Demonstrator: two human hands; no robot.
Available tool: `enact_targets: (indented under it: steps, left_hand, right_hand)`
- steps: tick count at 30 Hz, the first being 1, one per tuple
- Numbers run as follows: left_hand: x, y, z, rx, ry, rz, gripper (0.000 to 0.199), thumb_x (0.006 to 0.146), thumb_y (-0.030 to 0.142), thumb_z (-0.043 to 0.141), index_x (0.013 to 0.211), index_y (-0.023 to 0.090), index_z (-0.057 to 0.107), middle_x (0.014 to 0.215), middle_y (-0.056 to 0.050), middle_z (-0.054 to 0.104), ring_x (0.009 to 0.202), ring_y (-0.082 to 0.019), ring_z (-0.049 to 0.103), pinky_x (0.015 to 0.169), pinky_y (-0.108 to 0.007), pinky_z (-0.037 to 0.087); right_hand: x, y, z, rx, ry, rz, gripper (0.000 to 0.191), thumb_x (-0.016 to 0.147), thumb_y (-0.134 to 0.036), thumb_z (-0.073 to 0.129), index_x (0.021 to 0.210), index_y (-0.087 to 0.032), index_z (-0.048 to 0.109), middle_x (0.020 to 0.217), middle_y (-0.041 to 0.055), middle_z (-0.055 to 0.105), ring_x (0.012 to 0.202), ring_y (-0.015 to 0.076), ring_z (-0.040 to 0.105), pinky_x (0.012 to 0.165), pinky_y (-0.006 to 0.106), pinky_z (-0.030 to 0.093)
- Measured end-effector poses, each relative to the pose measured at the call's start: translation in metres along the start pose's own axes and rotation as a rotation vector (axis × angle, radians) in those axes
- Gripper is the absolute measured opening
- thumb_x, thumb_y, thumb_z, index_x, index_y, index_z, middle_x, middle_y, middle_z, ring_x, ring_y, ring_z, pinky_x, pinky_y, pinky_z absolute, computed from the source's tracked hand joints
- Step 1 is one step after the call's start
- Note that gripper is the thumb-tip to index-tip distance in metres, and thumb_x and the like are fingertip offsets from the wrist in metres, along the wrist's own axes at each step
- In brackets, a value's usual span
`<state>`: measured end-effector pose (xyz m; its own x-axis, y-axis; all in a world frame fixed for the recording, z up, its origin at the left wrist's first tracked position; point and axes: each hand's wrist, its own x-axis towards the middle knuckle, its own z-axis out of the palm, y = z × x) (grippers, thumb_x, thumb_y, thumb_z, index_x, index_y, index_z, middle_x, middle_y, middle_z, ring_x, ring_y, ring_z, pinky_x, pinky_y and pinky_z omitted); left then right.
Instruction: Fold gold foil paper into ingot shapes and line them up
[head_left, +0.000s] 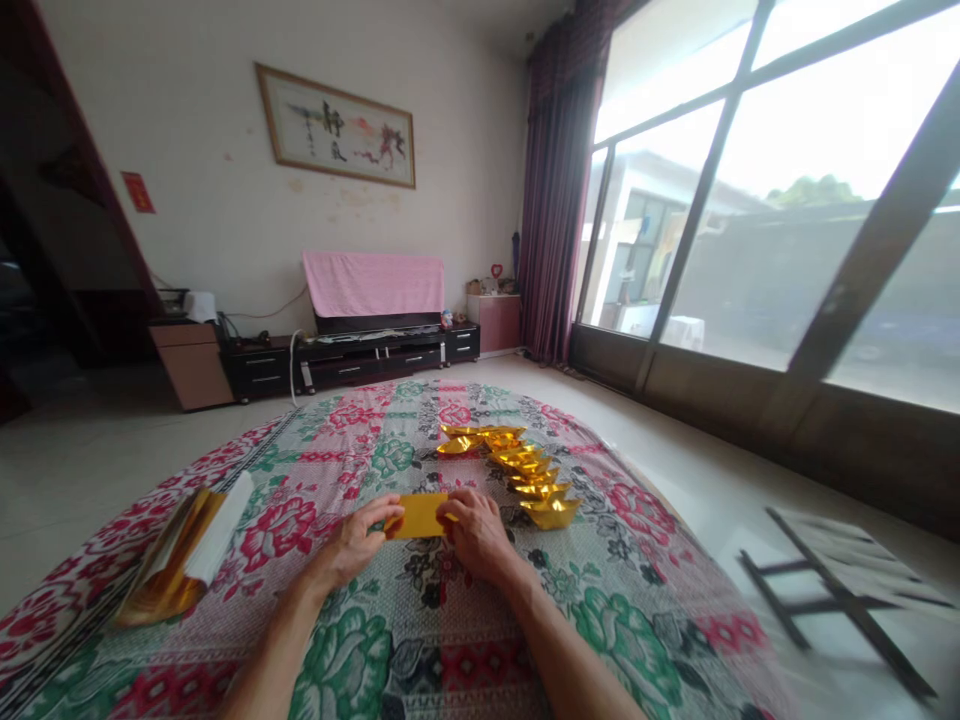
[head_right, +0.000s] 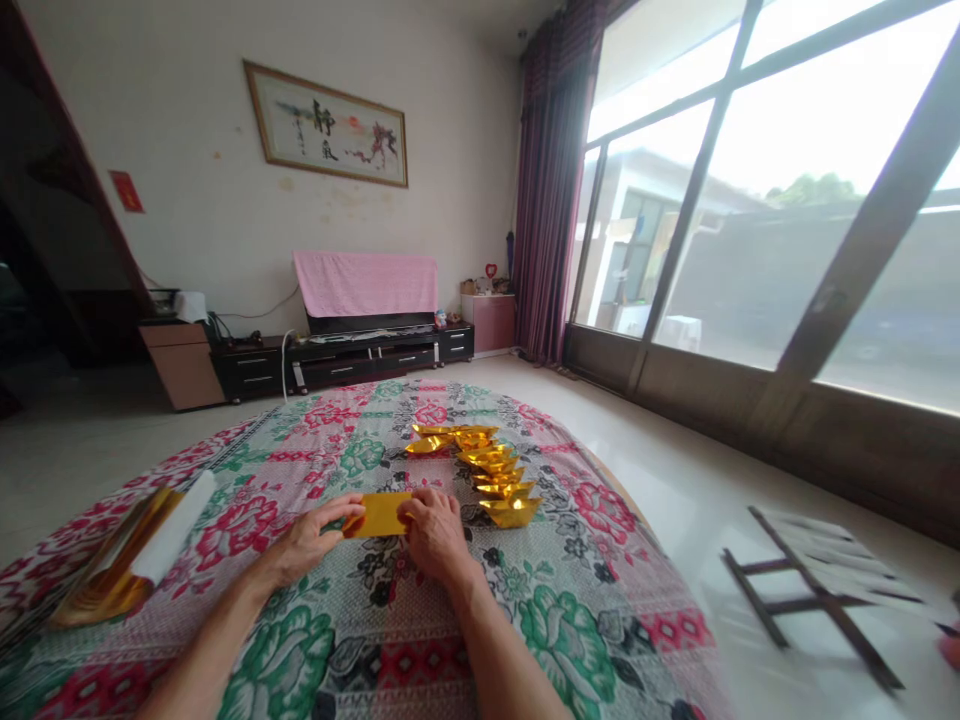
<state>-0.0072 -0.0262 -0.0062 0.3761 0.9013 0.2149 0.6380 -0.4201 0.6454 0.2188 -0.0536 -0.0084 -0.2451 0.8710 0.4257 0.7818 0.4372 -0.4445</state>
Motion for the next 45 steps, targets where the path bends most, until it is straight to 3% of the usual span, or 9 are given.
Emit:
enact_targets:
  steps: [5,10,14,24,30,34,40,45]
  left_hand:
    - [-0.001,0.000,0.001,-0.020,-0.001,0.003,0.055,0.056,0.007,0.034,0.100,0.017,0.063,0.127,-0.004,0.050,0.120,-0.017,0.044,0.105,-0.032,0.029]
    - [-0.006,0.001,0.004,0.043,0.082,0.051,0.055,0.055,0.005,0.035,0.101,0.019,0.062,0.127,-0.002,0.051,0.119,-0.015,0.044,0.105,-0.032,0.030]
    - [-0.010,0.003,0.004,0.040,0.033,0.109,0.059,0.054,0.004,0.039,0.107,0.021,0.060,0.130,-0.001,0.048,0.120,-0.016,0.043,0.105,-0.033,0.031]
    - [-0.008,0.012,0.009,0.159,0.150,0.196,0.028,0.065,0.013,0.053,0.087,0.021,0.067,0.111,-0.004,0.061,0.102,-0.016,0.056,0.092,-0.028,0.043]
    - [-0.006,0.009,0.010,0.106,0.206,0.149,0.023,0.072,0.020,0.053,0.090,0.022,0.068,0.106,-0.004,0.064,0.099,-0.015,0.057,0.091,-0.029,0.044]
    - [-0.007,0.011,0.009,0.098,0.208,0.160,0.020,0.073,0.024,0.054,0.086,0.023,0.069,0.101,-0.003,0.066,0.096,-0.015,0.058,0.089,-0.028,0.046]
    - [-0.009,0.019,0.006,0.112,0.215,0.182,0.018,0.071,0.021,0.055,0.081,0.023,0.069,0.097,-0.003,0.067,0.095,-0.015,0.058,0.089,-0.030,0.045]
    - [-0.008,0.028,0.008,0.194,0.233,0.246,0.023,0.064,0.020,0.062,0.086,0.022,0.068,0.099,-0.002,0.066,0.103,-0.020,0.052,0.093,-0.037,0.041]
  right_hand:
    - [0.001,0.001,-0.002,0.021,0.009,-0.017,0.014,0.080,-0.019,0.049,0.087,-0.025,0.060,0.103,0.0008,0.057,0.098,0.0160,0.047,0.084,0.030,0.029]
    - [0.000,-0.001,-0.002,0.031,0.028,-0.016,0.023,0.075,-0.008,0.045,0.084,-0.024,0.058,0.101,-0.0002,0.057,0.097,0.0147,0.047,0.086,0.030,0.028]
    - [0.000,-0.004,-0.002,0.022,0.036,0.006,0.026,0.070,-0.005,0.043,0.082,-0.023,0.058,0.101,0.0001,0.057,0.097,0.0150,0.046,0.086,0.029,0.027]
    - [0.000,-0.007,-0.003,-0.028,0.058,0.000,0.024,0.069,-0.008,0.045,0.083,-0.022,0.057,0.097,0.0016,0.056,0.095,0.0164,0.047,0.084,0.030,0.029]
    - [-0.003,-0.014,-0.009,-0.043,0.066,-0.049,0.014,0.072,-0.025,0.054,0.086,-0.022,0.057,0.102,0.0037,0.054,0.097,0.0188,0.046,0.085,0.032,0.029]
    - [-0.005,-0.019,-0.014,-0.040,0.037,-0.105,0.023,0.068,-0.028,0.060,0.091,-0.025,0.059,0.110,0.0031,0.053,0.104,0.0208,0.042,0.089,0.035,0.026]
    - [-0.003,-0.022,-0.018,-0.052,0.013,-0.159,0.016,0.080,-0.022,0.048,0.083,-0.025,0.063,0.093,0.0016,0.061,0.096,0.0170,0.046,0.092,0.036,0.019]
    - [-0.002,-0.022,-0.017,-0.065,0.054,-0.118,0.017,0.080,-0.022,0.047,0.080,-0.026,0.064,0.090,0.0003,0.063,0.106,0.0194,0.042,0.097,0.040,0.011]
